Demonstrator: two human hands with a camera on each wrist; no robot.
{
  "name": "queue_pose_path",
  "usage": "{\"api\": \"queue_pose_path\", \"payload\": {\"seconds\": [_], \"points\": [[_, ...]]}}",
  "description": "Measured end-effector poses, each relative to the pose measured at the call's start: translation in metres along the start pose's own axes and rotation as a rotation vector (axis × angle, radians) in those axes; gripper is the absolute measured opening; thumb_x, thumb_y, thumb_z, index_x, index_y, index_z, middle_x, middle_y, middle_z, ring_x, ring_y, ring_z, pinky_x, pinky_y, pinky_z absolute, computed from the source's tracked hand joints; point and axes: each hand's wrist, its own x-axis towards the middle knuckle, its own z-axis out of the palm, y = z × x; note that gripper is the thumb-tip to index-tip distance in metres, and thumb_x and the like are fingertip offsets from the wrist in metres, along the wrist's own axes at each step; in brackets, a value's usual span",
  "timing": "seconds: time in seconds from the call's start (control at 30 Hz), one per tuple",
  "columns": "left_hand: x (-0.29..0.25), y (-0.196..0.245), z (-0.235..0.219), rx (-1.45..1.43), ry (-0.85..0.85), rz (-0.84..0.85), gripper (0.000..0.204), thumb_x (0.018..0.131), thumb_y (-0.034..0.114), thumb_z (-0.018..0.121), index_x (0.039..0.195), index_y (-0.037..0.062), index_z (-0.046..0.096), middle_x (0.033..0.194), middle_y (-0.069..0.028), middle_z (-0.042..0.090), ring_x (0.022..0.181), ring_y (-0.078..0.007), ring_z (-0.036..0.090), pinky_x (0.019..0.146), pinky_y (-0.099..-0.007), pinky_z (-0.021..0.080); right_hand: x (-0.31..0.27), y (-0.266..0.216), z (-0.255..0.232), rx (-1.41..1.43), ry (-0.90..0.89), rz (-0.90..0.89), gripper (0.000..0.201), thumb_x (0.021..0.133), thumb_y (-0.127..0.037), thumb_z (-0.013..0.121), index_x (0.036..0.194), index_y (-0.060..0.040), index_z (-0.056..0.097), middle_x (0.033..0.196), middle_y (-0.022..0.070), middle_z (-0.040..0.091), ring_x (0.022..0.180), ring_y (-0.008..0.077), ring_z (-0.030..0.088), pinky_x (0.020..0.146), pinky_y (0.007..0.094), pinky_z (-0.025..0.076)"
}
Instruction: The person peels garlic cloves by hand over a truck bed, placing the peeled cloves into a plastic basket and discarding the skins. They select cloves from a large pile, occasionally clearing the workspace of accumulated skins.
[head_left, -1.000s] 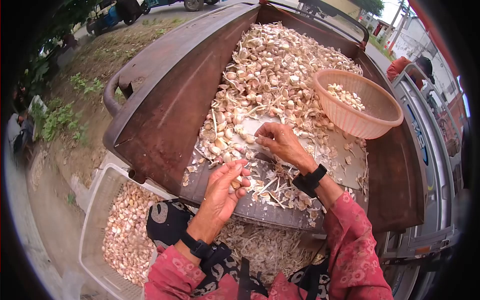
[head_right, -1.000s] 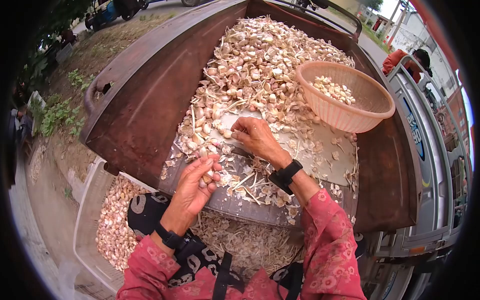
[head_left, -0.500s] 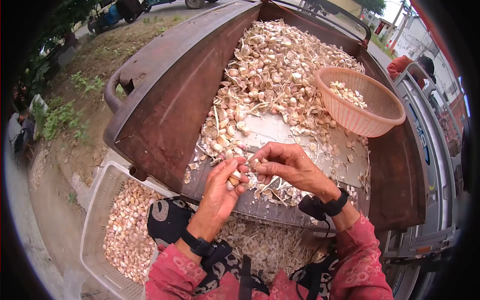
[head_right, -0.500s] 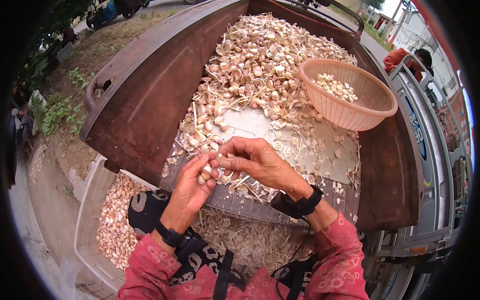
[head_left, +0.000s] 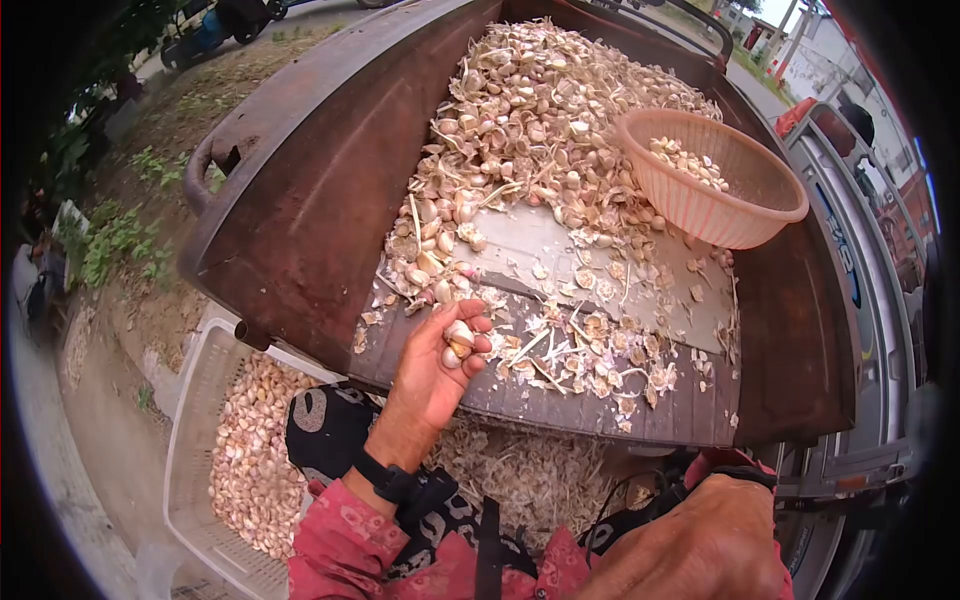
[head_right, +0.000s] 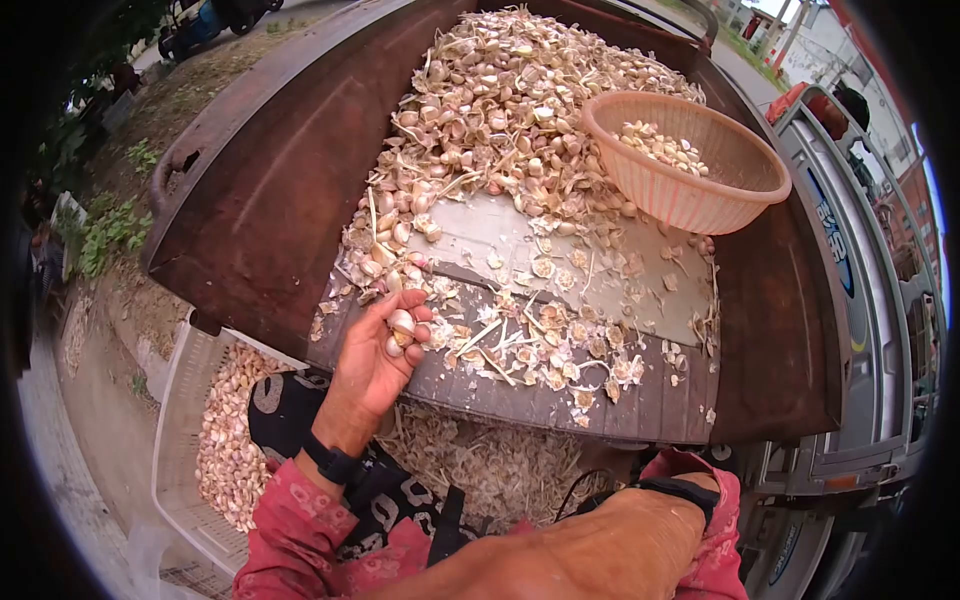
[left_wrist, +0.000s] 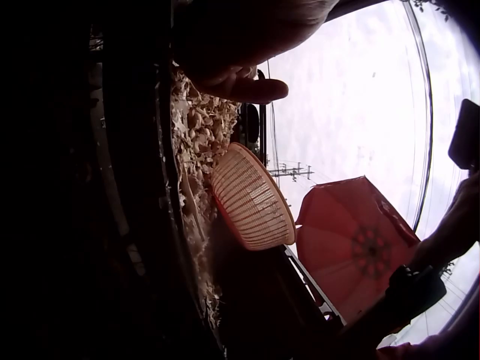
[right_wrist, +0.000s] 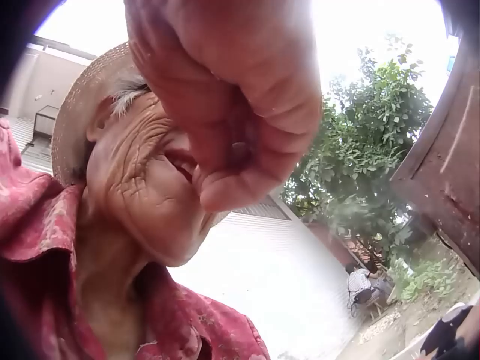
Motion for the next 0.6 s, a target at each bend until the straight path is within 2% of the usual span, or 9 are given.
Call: {"api": "queue_pose_path", "payload": {"seconds": [0.27, 0.33, 0.43, 0.47, 0.5, 0.53, 0.57, 0.6], "points": [[-0.003, -0.002, 0.002, 0.030, 0.002, -0.010, 0.033, 0.101, 0.027, 0.050, 0.115, -0.0016, 0.057, 0.093, -0.0088, 0.064, 0.075, -0.0153, 0.063, 0.058, -0.0223, 0.050, 0.007, 0.004, 0.003, 0.059, 0.125, -0.194, 0.014, 0.087, -0.001, 0.064, 0.087, 0.0120, 0.069, 0.089, 0.0246, 0.067, 0.073, 0.0310, 0.068, 0.062, 0.0344, 0.055], [-0.005, -0.001, 0.002, 0.013, -0.043, -0.033, 0.035, 0.102, 0.029, 0.048, 0.115, -0.0018, 0.058, 0.094, -0.0098, 0.064, 0.076, -0.0161, 0.063, 0.059, -0.0230, 0.051, 0.007, 0.005, -0.003, 0.064, 0.126, -0.220, 0.014, 0.087, -0.001, 0.065, 0.086, 0.0123, 0.070, 0.089, 0.0253, 0.067, 0.072, 0.0319, 0.068, 0.061, 0.0349, 0.055], [-0.008, -0.002, 0.002, -0.071, -0.112, -0.072, 0.041, 0.103, 0.036, 0.044, 0.116, -0.0009, 0.058, 0.097, -0.0088, 0.065, 0.081, -0.0159, 0.065, 0.061, -0.0246, 0.051, -0.001, 0.011, -0.023, 0.130, 0.123, 0.345, 0.014, 0.093, 0.001, 0.053, 0.097, 0.0076, 0.065, 0.089, 0.0155, 0.061, 0.082, 0.0205, 0.062, 0.074, 0.0303, 0.051], [-0.008, -0.001, 0.001, -0.097, -0.136, -0.106, 0.048, 0.104, 0.041, 0.040, 0.117, -0.0013, 0.057, 0.098, -0.0095, 0.065, 0.082, -0.0167, 0.066, 0.062, -0.0251, 0.053, 0.004, 0.033, -0.035, -0.317, 0.128, 0.188, 0.017, 0.085, 0.002, 0.068, 0.102, 0.0041, 0.070, 0.088, 0.0154, 0.068, 0.082, 0.0184, 0.068, 0.073, 0.0284, 0.055], [-0.009, 0.001, 0.008, -0.100, -0.136, -0.095, 0.048, 0.104, 0.041, 0.040, 0.117, -0.0013, 0.057, 0.098, -0.0095, 0.065, 0.082, -0.0167, 0.066, 0.062, -0.0251, 0.053, -0.001, 0.050, -0.050, -0.560, 0.096, 0.282, 0.025, 0.079, 0.002, 0.074, 0.104, -0.0008, 0.072, 0.090, 0.0126, 0.068, 0.085, 0.0223, 0.068, 0.076, 0.0316, 0.055], [-0.013, 0.003, 0.020, -0.201, -0.099, -0.115, 0.049, 0.104, 0.043, 0.039, 0.116, -0.0011, 0.057, 0.099, -0.0090, 0.065, 0.083, -0.0168, 0.066, 0.063, -0.0251, 0.054, -0.007, 0.077, -0.060, -0.727, 0.092, 0.264, 0.029, 0.080, -0.001, 0.073, 0.109, -0.0061, 0.072, 0.096, 0.0096, 0.068, 0.087, 0.0251, 0.067, 0.080, 0.0348, 0.054], [-0.016, 0.005, 0.025, -0.300, -0.061, -0.138, 0.051, 0.103, 0.045, 0.038, 0.115, -0.0008, 0.057, 0.099, -0.0086, 0.066, 0.084, -0.0168, 0.066, 0.065, -0.0252, 0.055, -0.010, 0.097, -0.069, -0.869, 0.074, 0.261, 0.029, 0.081, -0.004, 0.072, 0.110, -0.0070, 0.071, 0.096, 0.0090, 0.068, 0.088, 0.0257, 0.065, 0.080, 0.0361, 0.053], [-0.011, 0.000, 0.010, -0.328, -0.163, -0.103, 0.042, 0.103, 0.040, 0.043, 0.110, 0.0015, 0.059, 0.099, -0.0076, 0.066, 0.085, -0.0161, 0.066, 0.064, -0.0243, 0.056, -0.012, 0.115, -0.078, -1.008, 0.055, 0.257, 0.029, 0.082, -0.006, 0.071, 0.111, -0.0079, 0.071, 0.097, 0.0083, 0.067, 0.088, 0.0263, 0.064, 0.080, 0.0373, 0.052]]}}
